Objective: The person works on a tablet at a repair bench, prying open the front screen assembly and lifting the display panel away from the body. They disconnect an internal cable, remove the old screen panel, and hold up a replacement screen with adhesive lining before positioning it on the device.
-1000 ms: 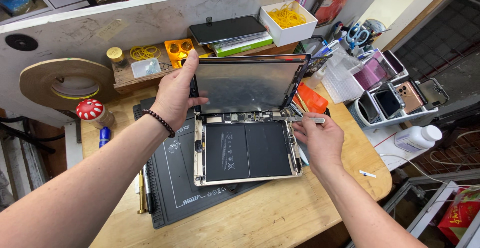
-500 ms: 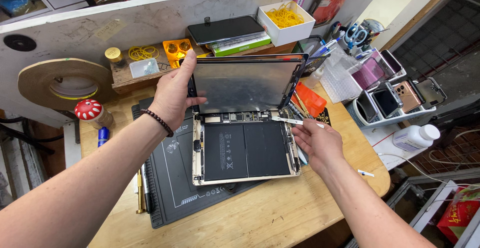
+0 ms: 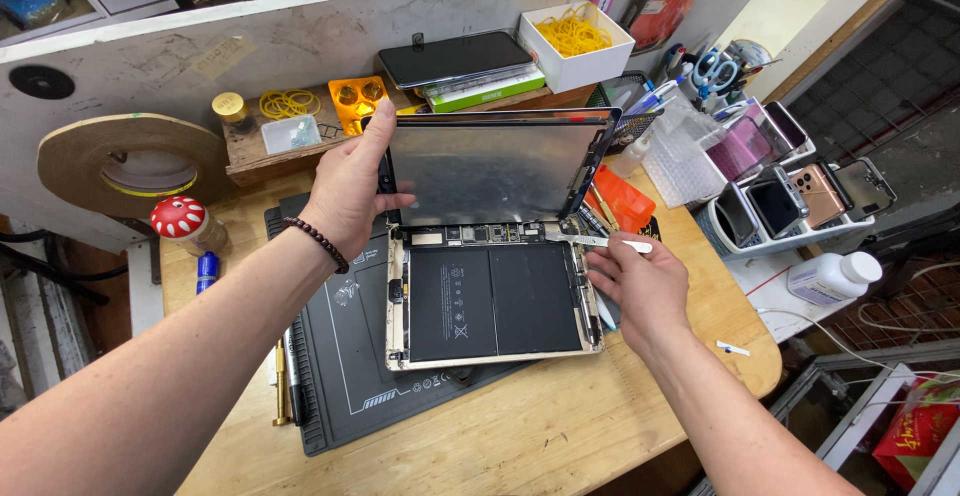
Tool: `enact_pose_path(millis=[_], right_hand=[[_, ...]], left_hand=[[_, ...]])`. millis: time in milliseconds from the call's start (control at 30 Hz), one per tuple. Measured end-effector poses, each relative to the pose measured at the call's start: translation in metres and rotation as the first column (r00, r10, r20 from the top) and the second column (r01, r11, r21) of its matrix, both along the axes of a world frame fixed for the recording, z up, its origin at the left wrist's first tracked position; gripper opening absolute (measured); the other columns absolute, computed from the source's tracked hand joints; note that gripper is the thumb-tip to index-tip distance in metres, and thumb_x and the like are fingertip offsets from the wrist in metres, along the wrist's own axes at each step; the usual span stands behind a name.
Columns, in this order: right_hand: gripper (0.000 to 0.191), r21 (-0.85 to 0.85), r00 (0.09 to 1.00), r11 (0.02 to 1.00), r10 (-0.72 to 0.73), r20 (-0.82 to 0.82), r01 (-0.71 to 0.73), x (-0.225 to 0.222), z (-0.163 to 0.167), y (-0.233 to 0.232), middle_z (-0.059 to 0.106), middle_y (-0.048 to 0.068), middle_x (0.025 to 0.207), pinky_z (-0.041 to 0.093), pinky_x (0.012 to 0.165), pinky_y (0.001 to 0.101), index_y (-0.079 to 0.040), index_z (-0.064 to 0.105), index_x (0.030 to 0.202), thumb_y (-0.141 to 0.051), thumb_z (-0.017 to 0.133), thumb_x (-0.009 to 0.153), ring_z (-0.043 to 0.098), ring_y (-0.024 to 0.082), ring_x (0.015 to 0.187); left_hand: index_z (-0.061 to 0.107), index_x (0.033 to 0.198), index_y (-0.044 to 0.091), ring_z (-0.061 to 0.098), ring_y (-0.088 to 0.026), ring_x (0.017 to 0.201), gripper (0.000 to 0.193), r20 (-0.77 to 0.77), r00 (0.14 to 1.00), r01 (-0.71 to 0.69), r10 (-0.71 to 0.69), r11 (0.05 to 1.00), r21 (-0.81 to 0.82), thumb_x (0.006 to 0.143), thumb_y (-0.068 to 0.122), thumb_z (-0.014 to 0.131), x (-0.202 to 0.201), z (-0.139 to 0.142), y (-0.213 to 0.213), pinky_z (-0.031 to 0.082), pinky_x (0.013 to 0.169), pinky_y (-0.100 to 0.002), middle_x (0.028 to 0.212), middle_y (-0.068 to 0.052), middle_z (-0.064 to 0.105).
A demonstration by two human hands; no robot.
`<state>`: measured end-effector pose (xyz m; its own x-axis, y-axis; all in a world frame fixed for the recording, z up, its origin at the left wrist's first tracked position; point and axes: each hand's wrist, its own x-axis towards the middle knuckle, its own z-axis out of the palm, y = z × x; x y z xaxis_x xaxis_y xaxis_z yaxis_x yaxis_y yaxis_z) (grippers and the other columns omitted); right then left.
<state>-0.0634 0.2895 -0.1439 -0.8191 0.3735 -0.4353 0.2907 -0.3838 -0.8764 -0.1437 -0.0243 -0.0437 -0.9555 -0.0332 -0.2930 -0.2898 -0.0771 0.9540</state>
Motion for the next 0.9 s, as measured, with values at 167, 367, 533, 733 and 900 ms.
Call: enact_pose_path(millis=[167, 367, 533, 733, 900], right_hand=[[0.016, 0.058, 0.999, 0.998, 0.014, -0.030, -0.012, 0.001, 0.002, -0.002, 0.071, 0.013, 0.099, 0.062, 0.073, 0.0321, -0.001, 0.064, 0.110, -0.007, 0.063, 0.095, 0.073, 0.020, 0.088], [0.016, 0.036, 1.000, 0.999, 0.010, -0.009, -0.009, -0.002, -0.004, -0.002, 0.071, 0.014, 0.099, 0.061, 0.074, 0.0319, 0.000, 0.063, 0.110, -0.009, 0.062, 0.097, 0.073, 0.021, 0.088], [0.016, -0.109, 0.993, 0.994, -0.004, 0.116, 0.016, -0.008, -0.010, 0.005, 0.070, 0.013, 0.099, 0.060, 0.078, 0.0326, 0.000, 0.058, 0.110, -0.012, 0.060, 0.098, 0.072, 0.021, 0.089], [0.015, -0.152, 0.990, 0.988, 0.003, 0.140, 0.018, -0.013, -0.010, 0.006, 0.071, 0.012, 0.099, 0.059, 0.077, 0.0321, 0.000, 0.061, 0.108, -0.012, 0.058, 0.099, 0.072, 0.020, 0.088], [0.016, -0.114, 0.999, 0.993, -0.017, 0.039, 0.022, -0.006, -0.008, 0.005, 0.069, 0.014, 0.098, 0.061, 0.076, 0.0330, 0.001, 0.059, 0.111, -0.009, 0.059, 0.099, 0.071, 0.021, 0.086]], left_hand=[[0.070, 0.108, 0.008, 0.067, -0.018, 0.087, 0.068, 0.005, 1.000, -0.003, 0.003, 1.000, -0.007, 0.084, 0.070, 0.059, 0.001, 0.001, 0.001, 0.059, 0.071, -0.033, 0.105, -0.005, 0.072], [0.070, 0.110, 0.007, 0.067, -0.020, 0.089, 0.068, 0.013, 1.000, -0.012, 0.012, 1.000, -0.001, 0.084, 0.069, 0.059, 0.001, 0.001, 0.001, 0.058, 0.072, -0.034, 0.108, -0.005, 0.071], [0.070, 0.109, 0.007, 0.066, -0.019, 0.087, 0.067, 0.012, 1.000, -0.002, 0.002, 1.000, 0.007, 0.085, 0.069, 0.060, 0.002, 0.000, 0.001, 0.058, 0.072, -0.034, 0.107, -0.005, 0.072], [0.070, 0.109, 0.008, 0.066, -0.019, 0.086, 0.067, 0.012, 1.000, -0.012, 0.012, 1.000, 0.004, 0.085, 0.069, 0.059, -0.001, 0.002, 0.001, 0.058, 0.072, -0.035, 0.106, -0.004, 0.072], [0.070, 0.108, 0.007, 0.066, -0.019, 0.085, 0.066, 0.010, 1.000, -0.005, 0.005, 1.000, 0.014, 0.085, 0.068, 0.059, -0.003, 0.001, 0.000, 0.058, 0.072, -0.035, 0.104, -0.004, 0.072]])
